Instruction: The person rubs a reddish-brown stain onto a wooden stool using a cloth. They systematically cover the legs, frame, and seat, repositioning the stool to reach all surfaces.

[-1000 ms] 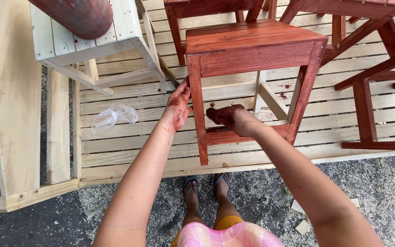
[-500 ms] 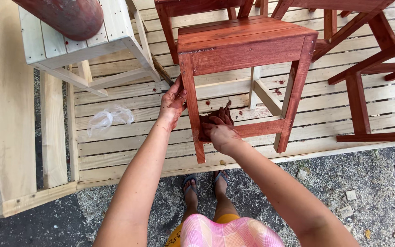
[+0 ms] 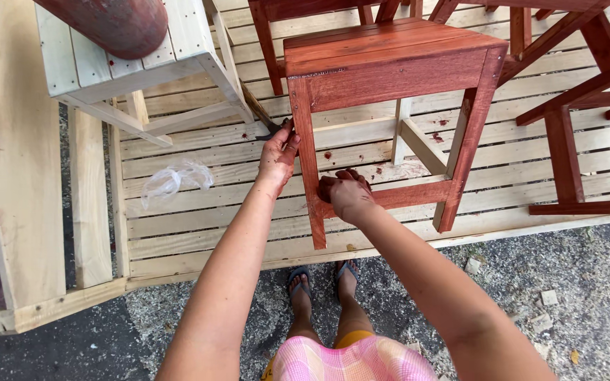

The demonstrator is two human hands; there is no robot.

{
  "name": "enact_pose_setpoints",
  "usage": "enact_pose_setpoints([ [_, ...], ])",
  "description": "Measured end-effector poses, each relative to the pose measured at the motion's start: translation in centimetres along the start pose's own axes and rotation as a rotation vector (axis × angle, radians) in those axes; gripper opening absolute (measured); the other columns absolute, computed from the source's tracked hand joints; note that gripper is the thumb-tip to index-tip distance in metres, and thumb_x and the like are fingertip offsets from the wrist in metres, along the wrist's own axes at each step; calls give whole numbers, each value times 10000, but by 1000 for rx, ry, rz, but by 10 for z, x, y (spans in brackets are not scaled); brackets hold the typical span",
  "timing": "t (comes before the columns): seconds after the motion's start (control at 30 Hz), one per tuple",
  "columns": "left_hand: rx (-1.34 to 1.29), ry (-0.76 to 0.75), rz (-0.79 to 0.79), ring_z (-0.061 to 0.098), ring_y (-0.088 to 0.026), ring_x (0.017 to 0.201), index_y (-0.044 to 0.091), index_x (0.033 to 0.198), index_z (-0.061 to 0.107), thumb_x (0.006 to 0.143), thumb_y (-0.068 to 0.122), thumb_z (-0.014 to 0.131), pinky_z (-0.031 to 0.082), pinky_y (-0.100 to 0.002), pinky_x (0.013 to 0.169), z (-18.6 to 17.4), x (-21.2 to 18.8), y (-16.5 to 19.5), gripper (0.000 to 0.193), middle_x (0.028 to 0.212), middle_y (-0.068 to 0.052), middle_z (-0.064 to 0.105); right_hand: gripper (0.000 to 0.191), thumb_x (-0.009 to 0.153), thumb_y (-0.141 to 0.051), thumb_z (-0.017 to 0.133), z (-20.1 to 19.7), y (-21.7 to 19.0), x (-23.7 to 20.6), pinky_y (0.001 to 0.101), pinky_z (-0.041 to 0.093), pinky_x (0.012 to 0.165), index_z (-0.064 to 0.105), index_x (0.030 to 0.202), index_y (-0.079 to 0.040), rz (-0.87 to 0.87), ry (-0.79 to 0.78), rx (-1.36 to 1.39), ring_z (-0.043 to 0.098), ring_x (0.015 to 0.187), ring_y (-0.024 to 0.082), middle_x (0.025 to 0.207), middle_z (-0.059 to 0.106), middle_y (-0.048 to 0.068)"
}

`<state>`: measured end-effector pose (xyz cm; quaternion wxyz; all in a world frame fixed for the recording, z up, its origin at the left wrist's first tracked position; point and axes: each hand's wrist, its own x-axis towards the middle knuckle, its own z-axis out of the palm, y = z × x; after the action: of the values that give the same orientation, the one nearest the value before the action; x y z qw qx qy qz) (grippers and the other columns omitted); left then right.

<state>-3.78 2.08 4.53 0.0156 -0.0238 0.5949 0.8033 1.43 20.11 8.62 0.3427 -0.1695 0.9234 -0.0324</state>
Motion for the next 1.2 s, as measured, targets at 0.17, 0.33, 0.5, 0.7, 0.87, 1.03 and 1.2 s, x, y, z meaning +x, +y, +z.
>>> enact_pose_setpoints([
  [0.17, -1, 46, 8, 541, -135, 1279, 2, 1506, 500, 1054, 115, 582, 405, -281, 1137, 4, 5, -21, 473, 1446, -55, 609, 505, 1086, -181, 421, 9, 10, -19, 593, 220, 1217, 369, 1565, -331, -40, 112, -27, 330, 1496, 246, 1513, 492, -12],
  [0.33, -32, 7, 59, 524, -132, 1303, -4, 1511, 491, 1058, 107, 586, 373, -275, 1150, 6, 5, -20, 476, 1462, -51, 591, 667, 980, -91, 452, -11, 34, -27, 548, 399, 1156, 378, 1530, -460, -166, 94, -250, 394, 1449, 318, 1627, 361, -89],
  [0.5, -2, -25, 69, 528, -135, 1305, -1, 1522, 482, 1067, 120, 581, 367, -283, 1163, 9, 4, -18, 481, 1465, -61, 596, 660, 971, -100, 463, -6, 28, -18, 598, 381, 1140, 401, 1540, -429, -17, 57, -153, 391, 1427, 318, 1601, 381, -13],
  [0.7, -56, -11, 39, 535, -124, 1267, -4, 1537, 467, 1081, 94, 552, 393, -275, 1136, 20, 2, -11, 474, 1447, -58, 594, 435, 949, -191, 471, 9, 10, -31, 680, 283, 1060, 559, 1364, -287, -126, 153, -288, 333, 1384, 310, 1560, 444, -14],
  [0.87, -92, -2, 2, 560, -82, 1200, 21, 1507, 473, 1078, 61, 497, 438, -215, 1067, 22, 12, -3, 431, 1376, -16, 610, 281, 993, -206, 462, -10, 10, 1, 568, 307, 1136, 716, 1085, -283, -24, 1, -162, 424, 1370, 240, 1397, 599, -45],
  [1.03, -651, 141, -179, 594, -80, 1097, -22, 1410, 602, 1037, -36, 508, 481, -185, 944, 20, 32, -4, 385, 1278, -21, 642, 420, 939, -121, 435, 12, 18, 32, 620, 229, 1151, 613, 1289, -271, -16, 62, -161, 352, 1405, 309, 1351, 610, 29],
  [1.2, -672, 92, -195, 557, -77, 958, 23, 1448, 600, 1074, 6, 508, 503, -230, 862, 27, 26, -10, 386, 1171, 7, 608, 441, 1077, -204, 348, 33, 27, 9, 619, 150, 1180, 427, 1511, -192, 13, 91, -36, 272, 1475, 335, 1478, 493, 109],
])
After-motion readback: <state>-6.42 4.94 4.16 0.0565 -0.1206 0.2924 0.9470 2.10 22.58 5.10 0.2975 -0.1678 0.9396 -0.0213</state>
